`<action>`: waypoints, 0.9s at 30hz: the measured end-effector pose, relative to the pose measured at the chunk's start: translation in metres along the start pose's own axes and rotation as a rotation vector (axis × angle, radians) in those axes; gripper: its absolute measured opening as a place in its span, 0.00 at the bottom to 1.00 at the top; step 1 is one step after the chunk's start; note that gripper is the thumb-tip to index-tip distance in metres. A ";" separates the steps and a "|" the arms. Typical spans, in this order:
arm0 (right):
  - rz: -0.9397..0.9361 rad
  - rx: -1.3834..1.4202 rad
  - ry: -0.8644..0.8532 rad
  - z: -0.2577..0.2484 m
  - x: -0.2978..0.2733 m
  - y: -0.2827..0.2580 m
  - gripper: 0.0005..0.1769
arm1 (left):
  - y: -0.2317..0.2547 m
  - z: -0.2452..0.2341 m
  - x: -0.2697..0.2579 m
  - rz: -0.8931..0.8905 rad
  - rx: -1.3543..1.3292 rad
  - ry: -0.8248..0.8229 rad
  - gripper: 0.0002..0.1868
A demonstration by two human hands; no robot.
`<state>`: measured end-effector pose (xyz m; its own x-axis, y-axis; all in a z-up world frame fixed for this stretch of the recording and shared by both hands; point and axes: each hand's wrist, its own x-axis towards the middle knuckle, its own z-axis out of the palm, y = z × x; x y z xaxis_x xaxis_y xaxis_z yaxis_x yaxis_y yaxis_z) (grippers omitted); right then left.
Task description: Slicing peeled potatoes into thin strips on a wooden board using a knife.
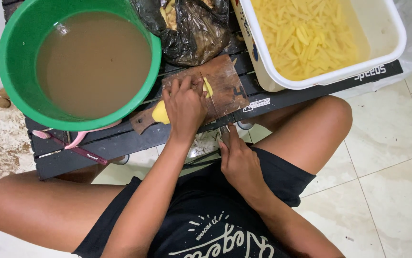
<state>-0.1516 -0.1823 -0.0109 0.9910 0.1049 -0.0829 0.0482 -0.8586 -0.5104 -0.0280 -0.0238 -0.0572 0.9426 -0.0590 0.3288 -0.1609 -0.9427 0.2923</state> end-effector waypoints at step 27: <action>-0.029 -0.143 -0.031 0.005 0.018 -0.004 0.31 | 0.000 -0.005 0.002 -0.036 -0.031 -0.019 0.16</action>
<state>-0.1343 -0.1743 -0.0149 0.9847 0.1446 -0.0977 0.0964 -0.9174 -0.3861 -0.0275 -0.0222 -0.0515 0.9533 -0.0320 0.3004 -0.1357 -0.9338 0.3311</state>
